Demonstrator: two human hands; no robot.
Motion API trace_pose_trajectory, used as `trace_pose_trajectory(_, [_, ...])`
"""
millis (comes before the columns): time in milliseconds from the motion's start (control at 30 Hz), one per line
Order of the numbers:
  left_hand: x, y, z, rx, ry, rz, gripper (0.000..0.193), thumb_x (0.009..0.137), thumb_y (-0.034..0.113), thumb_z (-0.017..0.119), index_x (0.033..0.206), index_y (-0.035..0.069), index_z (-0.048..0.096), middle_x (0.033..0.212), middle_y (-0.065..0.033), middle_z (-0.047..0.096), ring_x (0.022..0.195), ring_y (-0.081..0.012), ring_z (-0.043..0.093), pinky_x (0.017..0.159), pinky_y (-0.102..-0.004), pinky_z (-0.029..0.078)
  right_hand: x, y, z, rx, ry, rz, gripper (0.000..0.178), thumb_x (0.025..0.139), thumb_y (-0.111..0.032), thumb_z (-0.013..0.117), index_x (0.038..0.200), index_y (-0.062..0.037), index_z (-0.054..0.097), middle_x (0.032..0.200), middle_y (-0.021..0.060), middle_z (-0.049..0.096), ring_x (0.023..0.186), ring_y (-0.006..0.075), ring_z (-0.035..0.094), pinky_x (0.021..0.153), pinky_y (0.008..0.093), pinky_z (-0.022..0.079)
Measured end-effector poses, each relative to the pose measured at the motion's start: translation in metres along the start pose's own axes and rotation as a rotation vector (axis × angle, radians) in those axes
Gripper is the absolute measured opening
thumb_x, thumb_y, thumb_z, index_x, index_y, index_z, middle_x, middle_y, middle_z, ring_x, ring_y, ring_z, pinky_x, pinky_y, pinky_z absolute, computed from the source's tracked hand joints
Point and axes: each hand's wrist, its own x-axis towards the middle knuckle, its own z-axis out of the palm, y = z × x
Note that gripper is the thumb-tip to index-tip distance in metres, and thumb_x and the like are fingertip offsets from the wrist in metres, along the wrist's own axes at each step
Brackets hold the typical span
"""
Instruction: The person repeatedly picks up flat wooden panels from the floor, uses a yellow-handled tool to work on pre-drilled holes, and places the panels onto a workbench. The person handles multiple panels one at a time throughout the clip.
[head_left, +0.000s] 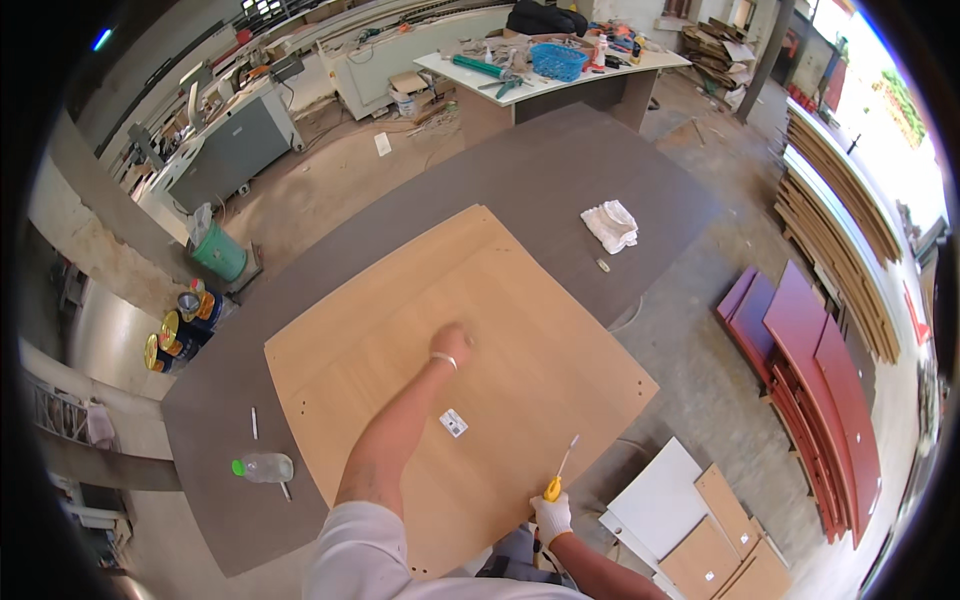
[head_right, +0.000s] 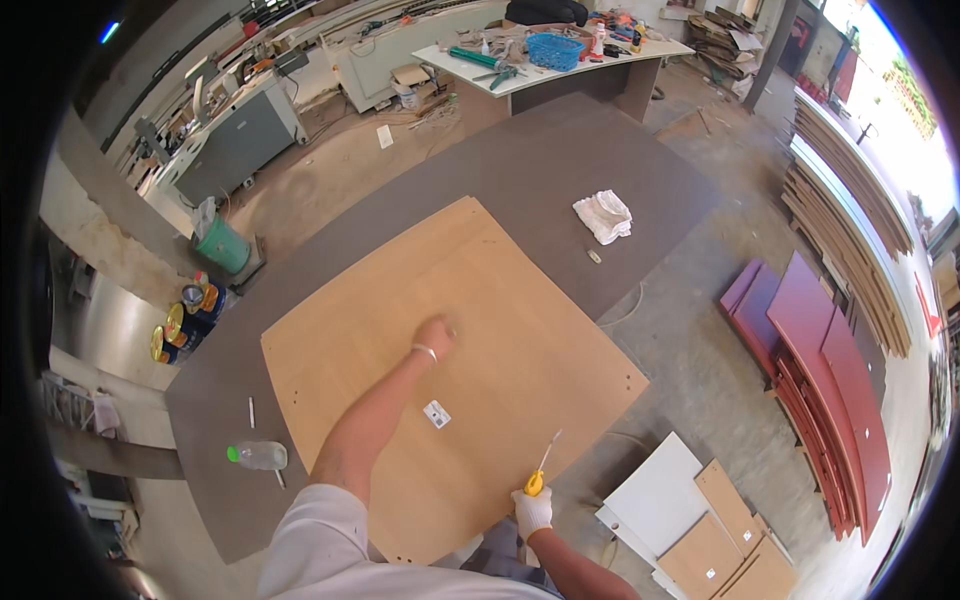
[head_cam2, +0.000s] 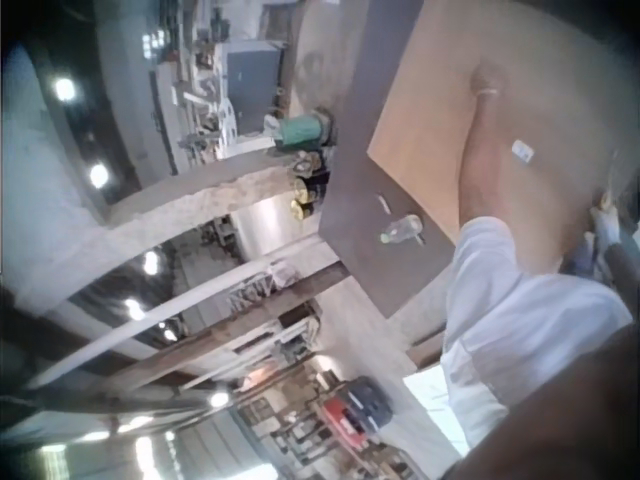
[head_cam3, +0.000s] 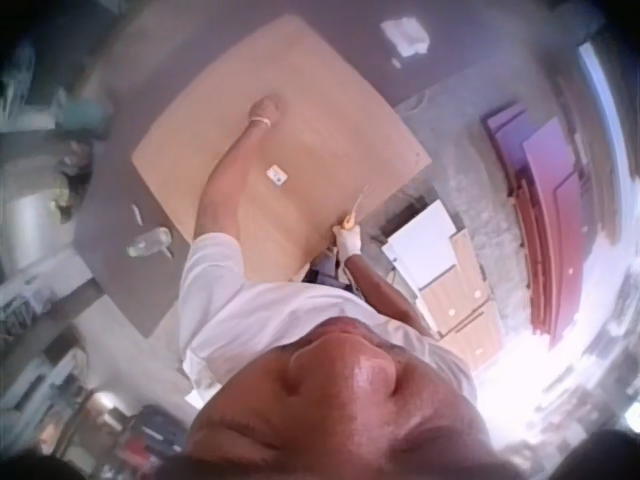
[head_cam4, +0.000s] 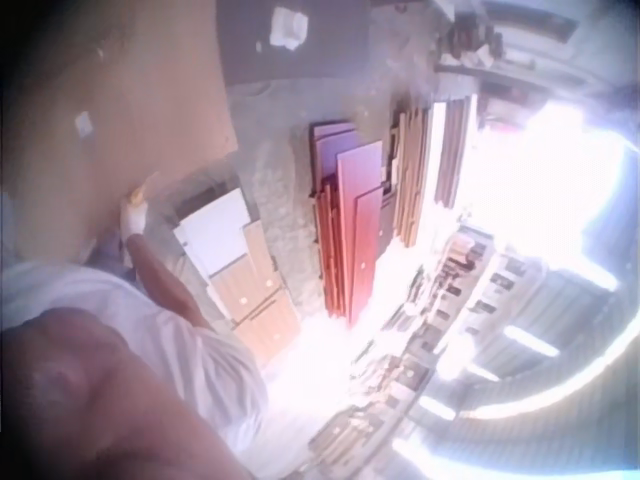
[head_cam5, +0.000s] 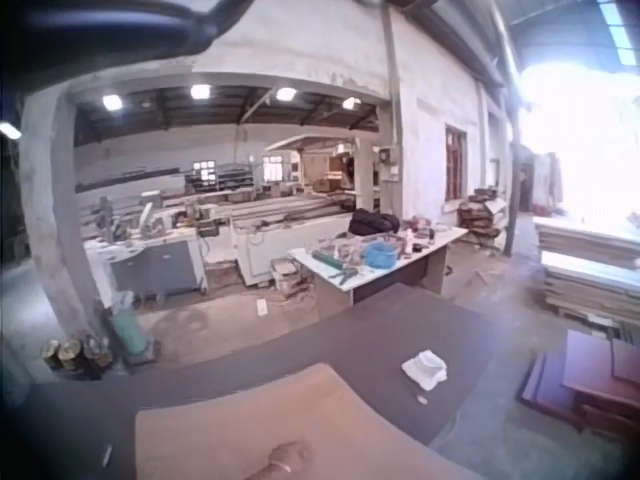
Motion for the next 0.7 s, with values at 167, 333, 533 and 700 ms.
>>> trace_pose_trajectory(167, [-0.137,0.005,0.041,-0.028,0.020,0.319,0.041,0.082,0.021,0.065,0.119,0.006,0.063,0.138,-0.0172,0.050,0.132,-0.0378,0.040,0.108,-0.0481,0.035,0.028,-0.027,0.018,0.053,-0.299,0.049,0.029,0.079,-0.011,0.069,0.103,-0.0007,0.056,0.087,0.0082,0.063,0.073,0.0190,0.066,0.059,0.0315,0.055])
trace_pose_trajectory(333, [-0.290,0.044,0.045,0.133,-0.254,0.266,0.068,0.084,0.024,0.064,0.146,0.010,0.039,0.157,-0.0242,0.019,0.146,-0.0435,0.012,0.114,-0.0624,0.010,0.059,-0.036,-0.019,-0.097,-0.599,-0.020,0.036,0.080,-0.006,0.064,0.114,0.0008,0.054,0.097,0.0119,0.065,0.078,0.0233,0.069,0.064,0.0330,0.059])
trace_pose_trajectory(533, [-0.319,0.006,0.077,0.528,-0.165,0.363,0.088,0.078,0.018,0.065,0.154,0.010,0.020,0.160,-0.0243,0.006,0.148,-0.0453,0.001,0.108,-0.0738,0.000,0.015,-0.038,-0.116,-0.647,-0.305,-0.096,0.026,0.078,-0.019,0.060,0.097,-0.0030,0.068,0.086,0.0136,0.072,0.070,0.0247,0.070,0.064,0.0386,0.055])
trace_pose_trajectory(700, [-0.285,-0.006,0.046,0.591,-0.243,0.301,0.095,0.077,0.020,0.071,0.155,0.013,0.017,0.161,-0.0226,0.003,0.149,-0.0415,0.003,0.108,-0.0738,0.008,-0.035,0.070,-0.229,-0.916,-0.149,-0.064,0.029,0.081,-0.023,0.056,0.098,-0.0062,0.071,0.093,0.0170,0.071,0.088,0.0325,0.069,0.077,0.0424,0.054])
